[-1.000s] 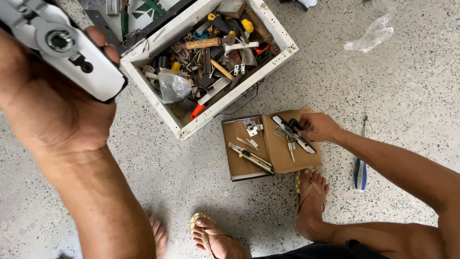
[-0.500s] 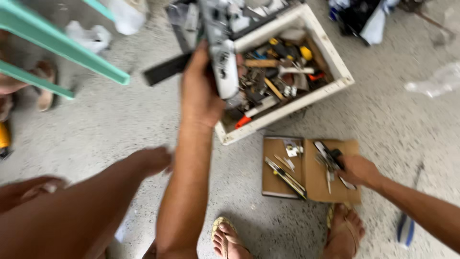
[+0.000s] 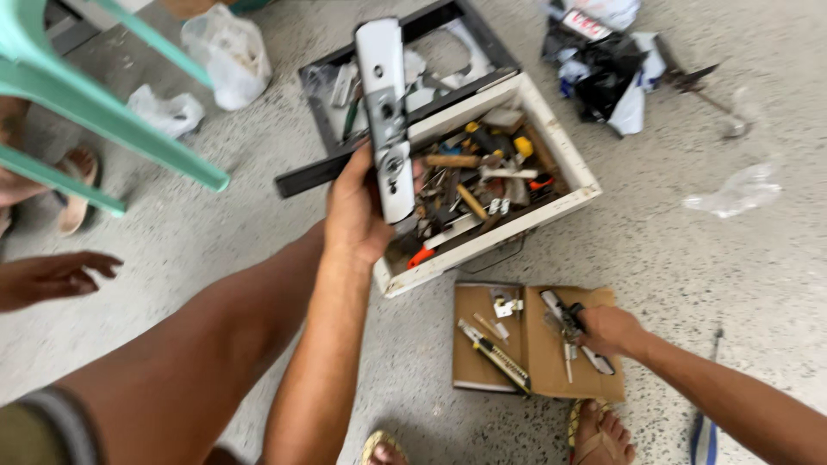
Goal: The person assembles a door lock mechanism using a screwdriver. They insert the handle into the lock body, tighten screws, and repeatedly test the handle's movement. The person handles multiple lock components and places them into a cardboard box.
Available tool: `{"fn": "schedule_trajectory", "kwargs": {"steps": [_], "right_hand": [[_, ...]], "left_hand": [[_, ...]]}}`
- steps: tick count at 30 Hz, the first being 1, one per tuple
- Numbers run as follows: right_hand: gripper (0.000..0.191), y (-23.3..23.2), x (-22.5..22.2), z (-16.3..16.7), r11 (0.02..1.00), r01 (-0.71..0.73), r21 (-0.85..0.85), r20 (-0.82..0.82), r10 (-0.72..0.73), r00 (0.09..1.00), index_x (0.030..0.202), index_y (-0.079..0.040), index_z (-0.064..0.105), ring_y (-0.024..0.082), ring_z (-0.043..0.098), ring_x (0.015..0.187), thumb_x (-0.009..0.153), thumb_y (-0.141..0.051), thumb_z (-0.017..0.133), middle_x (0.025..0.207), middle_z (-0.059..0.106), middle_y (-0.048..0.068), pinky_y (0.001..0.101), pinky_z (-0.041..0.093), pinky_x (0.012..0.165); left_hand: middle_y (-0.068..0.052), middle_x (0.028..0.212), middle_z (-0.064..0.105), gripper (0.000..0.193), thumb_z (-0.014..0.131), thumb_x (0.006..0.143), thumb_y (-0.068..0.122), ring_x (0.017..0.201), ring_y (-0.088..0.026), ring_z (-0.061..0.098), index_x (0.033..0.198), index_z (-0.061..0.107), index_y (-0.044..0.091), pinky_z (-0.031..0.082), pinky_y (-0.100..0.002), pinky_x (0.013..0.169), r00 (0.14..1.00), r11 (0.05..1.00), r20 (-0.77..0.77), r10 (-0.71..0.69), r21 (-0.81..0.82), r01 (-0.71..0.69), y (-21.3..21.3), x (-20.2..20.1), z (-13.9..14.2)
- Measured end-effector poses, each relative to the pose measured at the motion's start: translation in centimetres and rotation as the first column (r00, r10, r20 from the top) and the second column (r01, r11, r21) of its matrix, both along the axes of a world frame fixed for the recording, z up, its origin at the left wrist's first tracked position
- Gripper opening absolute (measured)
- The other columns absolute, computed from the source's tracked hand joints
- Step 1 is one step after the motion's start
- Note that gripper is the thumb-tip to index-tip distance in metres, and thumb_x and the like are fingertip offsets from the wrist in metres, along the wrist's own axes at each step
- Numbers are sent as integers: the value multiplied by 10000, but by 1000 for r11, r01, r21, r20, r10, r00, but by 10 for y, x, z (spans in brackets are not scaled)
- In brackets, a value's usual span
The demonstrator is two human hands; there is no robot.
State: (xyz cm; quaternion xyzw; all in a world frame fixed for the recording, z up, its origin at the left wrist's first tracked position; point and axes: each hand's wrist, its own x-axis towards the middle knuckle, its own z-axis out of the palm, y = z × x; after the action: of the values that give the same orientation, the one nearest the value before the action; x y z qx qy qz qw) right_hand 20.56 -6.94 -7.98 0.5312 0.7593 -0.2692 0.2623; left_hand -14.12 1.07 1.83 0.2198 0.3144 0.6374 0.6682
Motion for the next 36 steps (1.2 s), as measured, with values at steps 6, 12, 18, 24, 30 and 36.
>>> {"fn": "schedule_trajectory", "kwargs": {"steps": [6, 12, 18, 24, 30, 36], "right_hand": [[329, 3, -2, 0, 1000, -17, 10, -55, 17, 998, 1005, -117, 673, 373, 713, 942, 838, -395, 728, 914, 734, 167, 498, 584, 813], [381, 10, -7, 10, 997, -31, -73, -48, 27, 998, 1054, -124, 657, 383, 695, 963, 847, -431, 742, 944, 721, 178, 512, 572, 820], [213, 12, -11, 27, 997, -75, -28, -103, 72, 992, 960, -77, 693, 429, 690, 874, 861, -260, 645, 871, 704, 222, 524, 570, 749], [232, 22, -21, 58, 989, -148, 31, -251, 150, 956, 983, -76, 732, 438, 678, 916, 817, -181, 609, 920, 702, 231, 511, 567, 782], [281, 50, -25, 84, 978, -162, -130, -199, 134, 971, 1135, -114, 683, 438, 660, 955, 892, -231, 606, 962, 698, 228, 523, 523, 842], [215, 75, -12, 101, 997, -81, 5, -231, 80, 970, 1058, -97, 671, 397, 655, 894, 968, -271, 584, 911, 696, 170, 519, 516, 812]], "left_hand": [[-173, 945, 740, 355, 519, 1016, 298, 819, -275, 737, 1190, 630, 9, 623, -402, 764, 994, 994, -87, 66, -81, -73, 9, -3, -4], [-129, 983, 731, 343, 556, 1015, 291, 865, -253, 738, 1235, 613, 33, 624, -381, 770, 1000, 995, -22, 18, -100, -20, 15, 0, -2], [-148, 977, 738, 374, 586, 988, 272, 849, -266, 745, 1243, 611, 0, 622, -393, 745, 997, 990, -53, 64, -119, -70, 26, 23, 2], [-152, 943, 729, 396, 619, 974, 245, 774, -255, 736, 1274, 622, -14, 617, -375, 669, 996, 998, -92, -15, -65, 9, 46, 53, 14], [-130, 946, 745, 327, 626, 953, 206, 756, -242, 749, 1230, 647, 33, 628, -367, 638, 998, 995, -49, -51, -86, 47, 67, 67, 30], [-127, 937, 739, 287, 617, 966, 193, 750, -234, 745, 1212, 649, 49, 611, -355, 610, 996, 993, -77, -55, -113, 46, 80, 74, 33]]}}
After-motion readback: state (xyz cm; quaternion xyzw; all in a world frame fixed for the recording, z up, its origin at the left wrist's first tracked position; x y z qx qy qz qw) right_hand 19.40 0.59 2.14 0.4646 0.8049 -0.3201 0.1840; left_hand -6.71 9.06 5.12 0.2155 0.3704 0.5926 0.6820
